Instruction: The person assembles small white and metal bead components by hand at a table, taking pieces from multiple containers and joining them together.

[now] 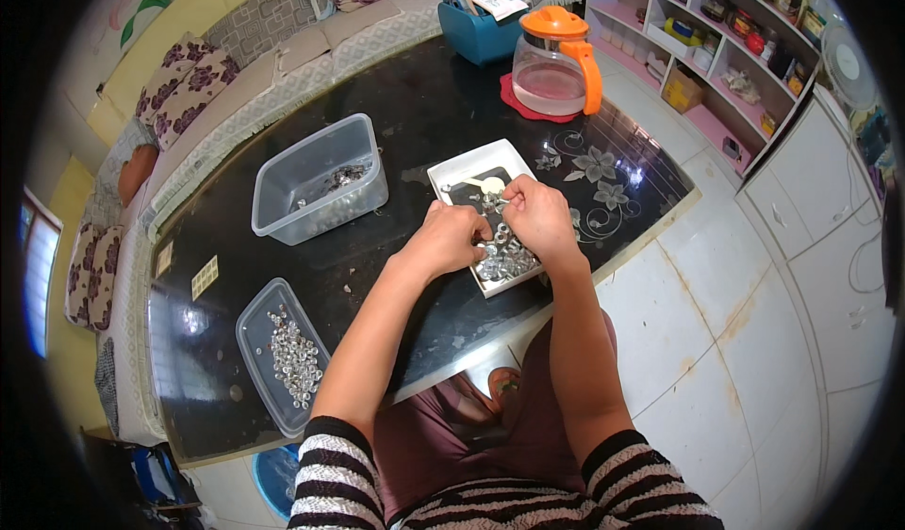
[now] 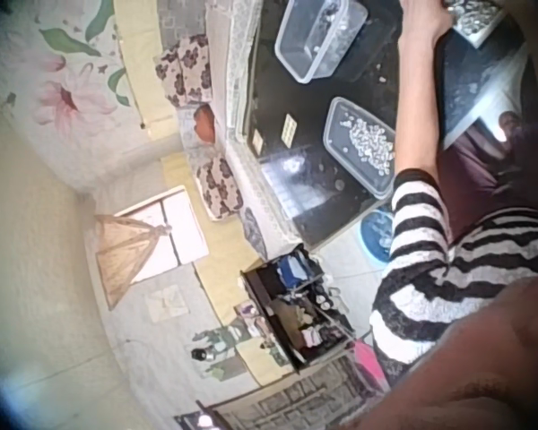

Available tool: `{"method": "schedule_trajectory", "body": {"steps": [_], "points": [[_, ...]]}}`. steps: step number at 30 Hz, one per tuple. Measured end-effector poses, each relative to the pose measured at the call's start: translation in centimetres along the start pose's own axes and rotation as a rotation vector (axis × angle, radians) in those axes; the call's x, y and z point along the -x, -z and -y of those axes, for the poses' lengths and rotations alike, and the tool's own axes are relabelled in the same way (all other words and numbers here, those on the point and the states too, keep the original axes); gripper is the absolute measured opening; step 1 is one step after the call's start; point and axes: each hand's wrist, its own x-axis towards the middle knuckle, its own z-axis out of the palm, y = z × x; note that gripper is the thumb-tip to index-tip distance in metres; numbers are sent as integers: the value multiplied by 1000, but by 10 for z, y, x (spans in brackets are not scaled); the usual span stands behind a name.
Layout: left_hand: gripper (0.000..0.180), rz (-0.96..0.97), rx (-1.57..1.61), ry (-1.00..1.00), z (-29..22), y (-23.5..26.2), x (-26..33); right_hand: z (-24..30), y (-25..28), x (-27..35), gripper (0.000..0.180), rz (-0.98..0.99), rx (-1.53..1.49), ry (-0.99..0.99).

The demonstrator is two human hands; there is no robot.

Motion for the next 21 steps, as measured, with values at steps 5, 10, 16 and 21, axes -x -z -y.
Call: {"method": "schedule_trajectory", "body": {"steps": [5, 10, 16, 21], "points": [[17, 114, -75, 37, -1, -6, -8, -1, 1, 0, 15, 11, 7, -7], [14, 168, 24, 143, -3, -4, -9, 4, 5, 0, 15, 4, -88, -51], [7, -181, 449, 290, -6, -1, 23, 15, 3, 0, 15, 31, -371, -68], [16, -568, 1100, 425, 10, -6, 67, 21, -16, 4, 14, 168, -584, -50]]}}
